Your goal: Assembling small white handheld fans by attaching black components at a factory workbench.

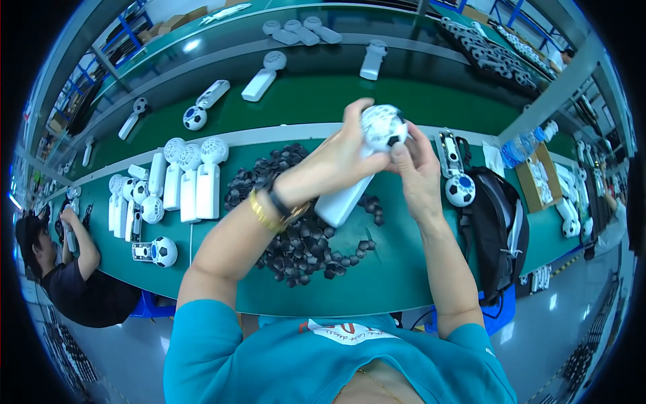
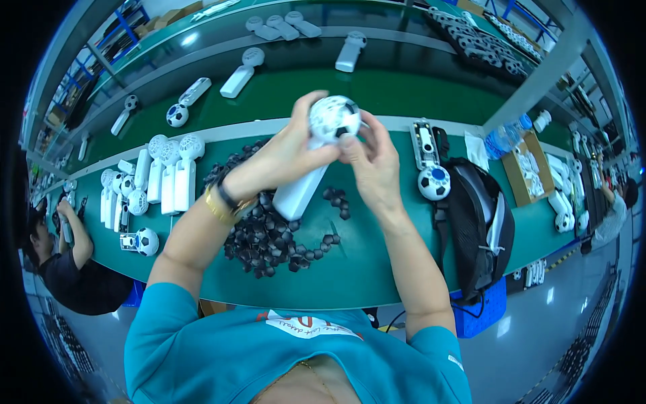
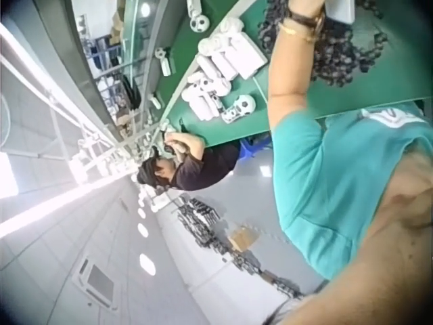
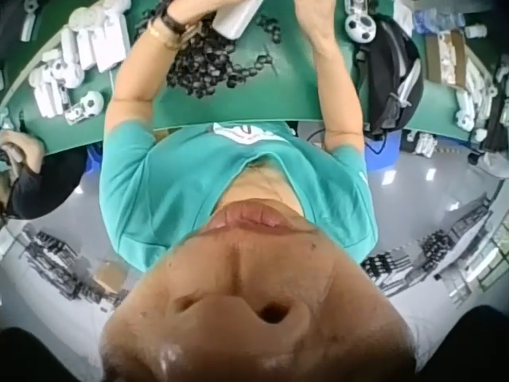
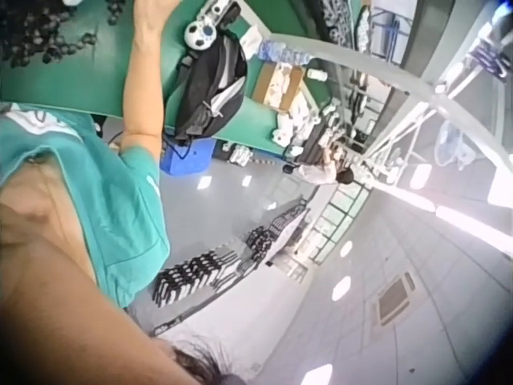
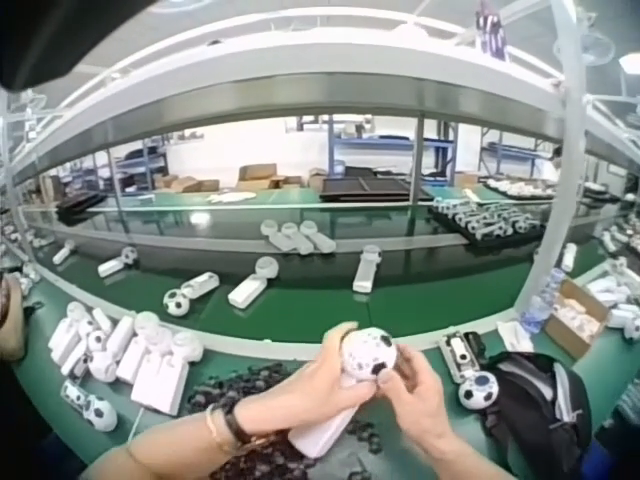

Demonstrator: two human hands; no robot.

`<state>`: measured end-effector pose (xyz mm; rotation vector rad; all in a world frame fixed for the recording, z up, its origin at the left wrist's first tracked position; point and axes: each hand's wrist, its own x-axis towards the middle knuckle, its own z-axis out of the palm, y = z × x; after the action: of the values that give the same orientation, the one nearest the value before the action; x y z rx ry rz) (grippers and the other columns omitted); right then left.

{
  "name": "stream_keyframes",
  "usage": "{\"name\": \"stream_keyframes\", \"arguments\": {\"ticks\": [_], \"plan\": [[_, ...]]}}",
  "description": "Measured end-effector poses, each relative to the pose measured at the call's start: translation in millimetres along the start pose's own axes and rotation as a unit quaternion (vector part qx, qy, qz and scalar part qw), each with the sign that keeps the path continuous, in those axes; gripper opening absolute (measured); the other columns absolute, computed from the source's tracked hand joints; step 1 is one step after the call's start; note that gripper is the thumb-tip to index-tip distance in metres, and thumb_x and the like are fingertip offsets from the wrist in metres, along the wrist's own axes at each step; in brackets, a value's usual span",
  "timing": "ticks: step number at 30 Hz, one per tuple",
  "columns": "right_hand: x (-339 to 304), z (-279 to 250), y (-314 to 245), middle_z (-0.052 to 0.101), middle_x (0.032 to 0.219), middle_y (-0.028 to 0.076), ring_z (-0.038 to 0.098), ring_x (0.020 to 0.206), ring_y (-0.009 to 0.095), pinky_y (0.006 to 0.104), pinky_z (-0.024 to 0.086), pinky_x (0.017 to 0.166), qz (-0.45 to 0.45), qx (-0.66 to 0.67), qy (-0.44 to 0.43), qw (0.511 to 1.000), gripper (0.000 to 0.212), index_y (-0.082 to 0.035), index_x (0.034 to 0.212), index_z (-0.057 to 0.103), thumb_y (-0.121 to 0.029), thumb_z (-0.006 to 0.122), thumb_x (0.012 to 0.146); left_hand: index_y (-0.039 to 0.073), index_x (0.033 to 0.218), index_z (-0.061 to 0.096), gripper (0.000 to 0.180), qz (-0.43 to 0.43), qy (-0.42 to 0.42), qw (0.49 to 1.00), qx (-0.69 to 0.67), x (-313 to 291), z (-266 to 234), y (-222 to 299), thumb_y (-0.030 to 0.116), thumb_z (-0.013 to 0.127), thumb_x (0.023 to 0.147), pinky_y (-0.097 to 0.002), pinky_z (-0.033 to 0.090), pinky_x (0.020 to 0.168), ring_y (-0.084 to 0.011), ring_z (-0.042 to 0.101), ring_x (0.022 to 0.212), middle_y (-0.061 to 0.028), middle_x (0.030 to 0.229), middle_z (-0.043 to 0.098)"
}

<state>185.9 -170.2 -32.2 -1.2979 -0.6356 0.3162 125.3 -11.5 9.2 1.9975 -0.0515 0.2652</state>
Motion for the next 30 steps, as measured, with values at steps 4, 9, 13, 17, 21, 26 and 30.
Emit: {"name": "stream_keyframes", "arguments": {"ticks": [4,9,13,17,21,26,30], "plan": [[1,-26,65,0.064,0.107,0.011,0.064,0.091,0.016,0.0244,0.052,0.072,0.04,-0.049,0.092,0.994,0.035,0.003,0.125,0.051,-0.015,0.058,0.096,-0.001,0.141,0.017,0.081,0.049,0.037,0.983,0.174,91,-15,-44,0.026,0.065,0.081,-0.0457,0.049,0.089,-0.0463,0.058,0.105,-0.0337,0.111,0.056],[1,-26,79,0.066,0.092,0.006,0.061,0.072,0.009,0.0207,0.047,0.06,0.069,-0.122,0.046,0.989,0.022,0.002,0.109,0.062,-0.015,0.059,0.095,0.006,0.141,0.027,0.078,-0.023,0.104,0.94,0.324,158,-41,-122,0.029,0.068,0.08,-0.0476,0.046,0.091,-0.0466,0.058,0.104,-0.0323,0.11,0.058],[2,-27,80,0.066,0.085,0.004,0.058,0.069,0.007,0.02,0.045,0.058,0.076,-0.121,0.054,0.988,0.019,0.0,0.104,0.064,-0.015,0.059,0.095,0.01,0.136,0.04,0.071,-0.051,0.124,0.944,0.3,175,-68,-191,0.034,0.072,0.077,-0.0487,0.046,0.09,-0.0444,0.057,0.106,-0.0271,0.112,0.058],[8,-28,80,0.065,0.084,0.003,0.058,0.067,0.007,0.0199,0.045,0.057,0.07,-0.152,0.054,0.984,0.018,-0.001,0.104,0.064,-0.015,0.059,0.095,0.011,0.13,0.051,0.066,-0.026,0.309,0.788,0.531,149,-103,-198,0.037,0.076,0.075,-0.0481,0.048,0.087,-0.0382,0.057,0.108,-0.0227,0.109,0.06],[10,-27,80,0.065,0.082,0.003,0.058,0.066,0.007,0.0198,0.044,0.057,0.066,-0.153,0.05,0.985,0.017,-0.001,0.103,0.065,-0.015,0.059,0.095,0.013,0.132,0.049,0.063,-0.139,0.295,0.763,0.558,126,-137,-216,0.036,0.073,0.078,-0.0459,0.048,0.088,-0.0354,0.058,0.108,-0.0219,0.106,0.063],[7,-29,77,0.065,0.084,0.002,0.058,0.069,0.007,0.0195,0.045,0.058,0.091,-0.16,0.057,0.981,0.018,-0.001,0.105,0.064,-0.015,0.06,0.095,0.013,0.131,0.049,0.061,-0.124,0.291,0.881,0.352,110,-139,-216,0.026,0.074,0.077,-0.0454,0.047,0.089,-0.0376,0.057,0.11,-0.0238,0.108,0.063],[5,-27,75,0.064,0.098,0.006,0.059,0.077,0.009,0.0201,0.046,0.06,0.08,-0.097,0.068,0.99,0.028,-0.002,0.117,0.059,-0.016,0.06,0.094,0.011,0.131,0.048,0.058,-0.013,0.198,0.943,0.268,56,-115,-130,0.016,0.072,0.079,-0.0439,0.046,0.091,-0.0377,0.058,0.109,-0.021,0.113,0.062]]}}
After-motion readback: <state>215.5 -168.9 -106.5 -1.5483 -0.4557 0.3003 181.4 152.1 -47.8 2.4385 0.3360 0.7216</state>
